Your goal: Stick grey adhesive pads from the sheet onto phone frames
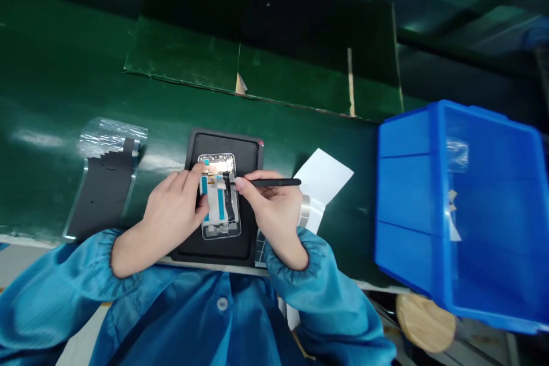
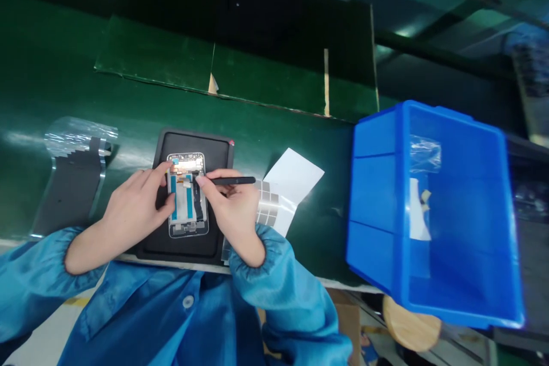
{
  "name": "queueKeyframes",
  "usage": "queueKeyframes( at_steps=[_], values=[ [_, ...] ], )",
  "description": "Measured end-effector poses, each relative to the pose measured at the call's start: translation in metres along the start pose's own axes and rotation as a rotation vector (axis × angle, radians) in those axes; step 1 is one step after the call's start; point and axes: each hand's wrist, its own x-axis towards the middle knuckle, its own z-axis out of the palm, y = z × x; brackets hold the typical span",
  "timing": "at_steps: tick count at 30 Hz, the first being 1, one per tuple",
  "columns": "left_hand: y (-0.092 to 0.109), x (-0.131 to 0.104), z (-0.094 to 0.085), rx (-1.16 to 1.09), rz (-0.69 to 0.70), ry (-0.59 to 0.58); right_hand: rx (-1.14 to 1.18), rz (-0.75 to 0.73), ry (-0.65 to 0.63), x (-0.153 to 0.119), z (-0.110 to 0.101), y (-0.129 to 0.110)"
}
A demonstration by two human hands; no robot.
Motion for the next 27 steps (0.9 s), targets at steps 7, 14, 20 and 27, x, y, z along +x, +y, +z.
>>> queueKeyframes(
  at_steps=[7, 14, 20, 27],
  values=[
    [-0.006, 0.0, 0.002, -0.094, 0.06, 0.052, -0.063, 0.031, 0.008, -0.004, 0.011, -0.001],
    [-0.016, -0.008, 0.003, -0.177, 0.102, 0.122, -0.137, -0.042, 0.06, -0.009, 0.021, 0.002],
    [-0.021, -0.012, 0.009, -0.188, 0.146, 0.102, -0.243, -0.134, 0.082, -0.011, 0.02, 0.007],
    [-0.022, -0.012, 0.012, -0.223, 0.135, 0.072, -0.321, -0.165, 0.076, -0.01, 0.019, 0.008]
  ],
)
